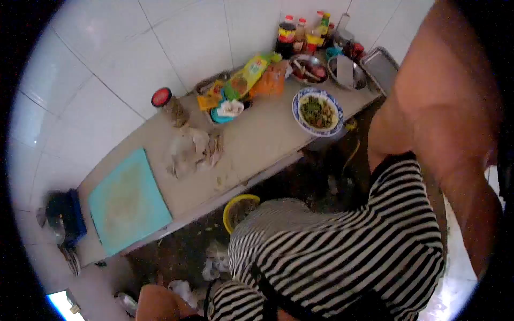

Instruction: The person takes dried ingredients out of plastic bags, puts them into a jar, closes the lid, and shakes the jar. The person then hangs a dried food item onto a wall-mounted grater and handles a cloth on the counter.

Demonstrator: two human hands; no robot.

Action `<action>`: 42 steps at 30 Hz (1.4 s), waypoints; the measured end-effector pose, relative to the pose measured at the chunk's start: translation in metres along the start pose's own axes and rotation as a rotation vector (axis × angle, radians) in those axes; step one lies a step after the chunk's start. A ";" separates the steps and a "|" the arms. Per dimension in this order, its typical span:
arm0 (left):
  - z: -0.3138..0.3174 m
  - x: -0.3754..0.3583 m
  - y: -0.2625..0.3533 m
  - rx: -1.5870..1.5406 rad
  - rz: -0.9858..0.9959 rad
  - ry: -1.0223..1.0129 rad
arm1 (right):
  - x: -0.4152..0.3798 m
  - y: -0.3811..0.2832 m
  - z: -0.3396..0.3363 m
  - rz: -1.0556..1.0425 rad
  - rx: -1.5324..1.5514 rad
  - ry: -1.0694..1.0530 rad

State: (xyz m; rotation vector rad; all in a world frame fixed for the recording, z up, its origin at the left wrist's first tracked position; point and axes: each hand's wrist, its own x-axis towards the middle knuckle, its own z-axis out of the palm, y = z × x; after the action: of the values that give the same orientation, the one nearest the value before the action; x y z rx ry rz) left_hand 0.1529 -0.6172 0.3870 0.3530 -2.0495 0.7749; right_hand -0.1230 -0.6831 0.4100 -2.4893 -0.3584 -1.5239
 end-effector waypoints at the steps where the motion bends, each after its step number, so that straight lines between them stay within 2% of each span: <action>1: -0.006 -0.001 0.001 0.017 0.009 0.021 | 0.005 -0.010 0.002 -0.017 -0.012 -0.028; 6: 0.008 -0.009 0.014 0.067 0.005 0.129 | -0.008 -0.032 -0.009 -0.017 -0.057 -0.077; 7: 0.040 0.011 -0.013 0.051 -0.042 0.089 | -0.016 0.005 -0.034 0.016 -0.048 -0.031; 10: 0.052 0.015 -0.013 0.026 -0.092 0.012 | -0.038 0.030 -0.046 0.044 -0.054 0.126; 13: 0.072 0.016 -0.013 0.058 -0.131 0.023 | -0.068 0.065 -0.056 0.139 -0.117 0.209; 15: 0.076 0.013 -0.015 0.086 -0.162 0.054 | -0.102 0.107 -0.050 0.332 -0.205 0.292; 16: 0.087 0.012 -0.016 0.092 -0.192 0.067 | -0.140 0.143 -0.049 0.565 -0.302 0.300; 17: 0.096 0.011 -0.017 0.108 -0.209 0.084 | -0.191 0.171 -0.041 0.771 -0.500 0.216; 18: 0.104 0.009 -0.015 0.134 -0.245 0.110 | -0.224 0.194 -0.035 1.082 -0.497 -0.011; 20: 0.115 0.004 -0.015 0.182 -0.301 0.138 | -0.345 0.237 -0.004 0.877 -1.097 -0.242; 21: 0.078 -0.017 -0.018 0.195 -0.362 0.184 | -0.351 0.238 0.030 1.037 -1.102 -0.276; 22: 0.082 -0.024 -0.019 0.222 -0.400 0.195 | -0.356 0.238 0.063 1.196 -1.111 -0.322; 23: 0.087 -0.025 -0.019 0.246 -0.448 0.190 | -0.386 0.253 0.071 1.404 -0.882 -0.197; 25: 0.091 -0.029 -0.017 0.265 -0.573 0.195 | -0.379 0.257 0.088 1.467 -0.700 -0.235; 26: 0.097 -0.030 -0.016 0.270 -0.627 0.204 | -0.349 0.247 0.079 1.325 -0.768 -0.375; 28: 0.105 -0.029 -0.018 0.255 -0.756 0.224 | -0.323 0.243 0.083 1.167 -0.711 -0.501; 30: 0.118 -0.040 -0.015 0.176 -0.955 0.233 | -0.320 0.247 0.101 1.160 -0.475 -0.487; 32: 0.142 -0.060 -0.012 0.063 -1.200 0.216 | -0.324 0.252 0.126 1.280 -0.431 -0.470; 33: 0.158 -0.072 -0.011 -0.092 -1.337 0.249 | -0.327 0.255 0.134 1.310 -0.409 -0.455; 34: 0.172 -0.087 -0.011 -0.281 -1.347 0.335 | -0.329 0.259 0.143 1.341 -0.388 -0.439; 35: 0.181 -0.092 -0.007 -0.265 -1.546 0.227 | -0.333 0.263 0.150 1.343 -0.364 -0.411; 36: 0.189 -0.105 -0.003 -0.359 -1.667 0.209 | -0.337 0.267 0.157 1.345 -0.339 -0.382; 37: 0.195 -0.117 -0.001 -0.396 -1.708 0.100 | -0.343 0.272 0.165 1.330 -0.330 -0.345; 38: 0.203 -0.136 0.002 -0.462 -1.783 0.097 | -0.351 0.277 0.172 1.318 -0.323 -0.308; 40: 0.215 -0.171 0.006 -0.550 -1.828 -0.049 | -0.359 0.284 0.183 1.302 -0.288 -0.272; 42: 0.228 -0.192 0.014 -0.635 -2.026 -0.016 | -0.362 0.286 0.185 1.293 -0.239 -0.282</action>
State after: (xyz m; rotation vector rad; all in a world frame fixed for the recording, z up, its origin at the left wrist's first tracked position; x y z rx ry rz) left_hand 0.1064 -0.7618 0.1302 1.5521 -0.8893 -1.0483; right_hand -0.0374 -0.9370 -0.0091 -2.1740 1.2171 -0.6618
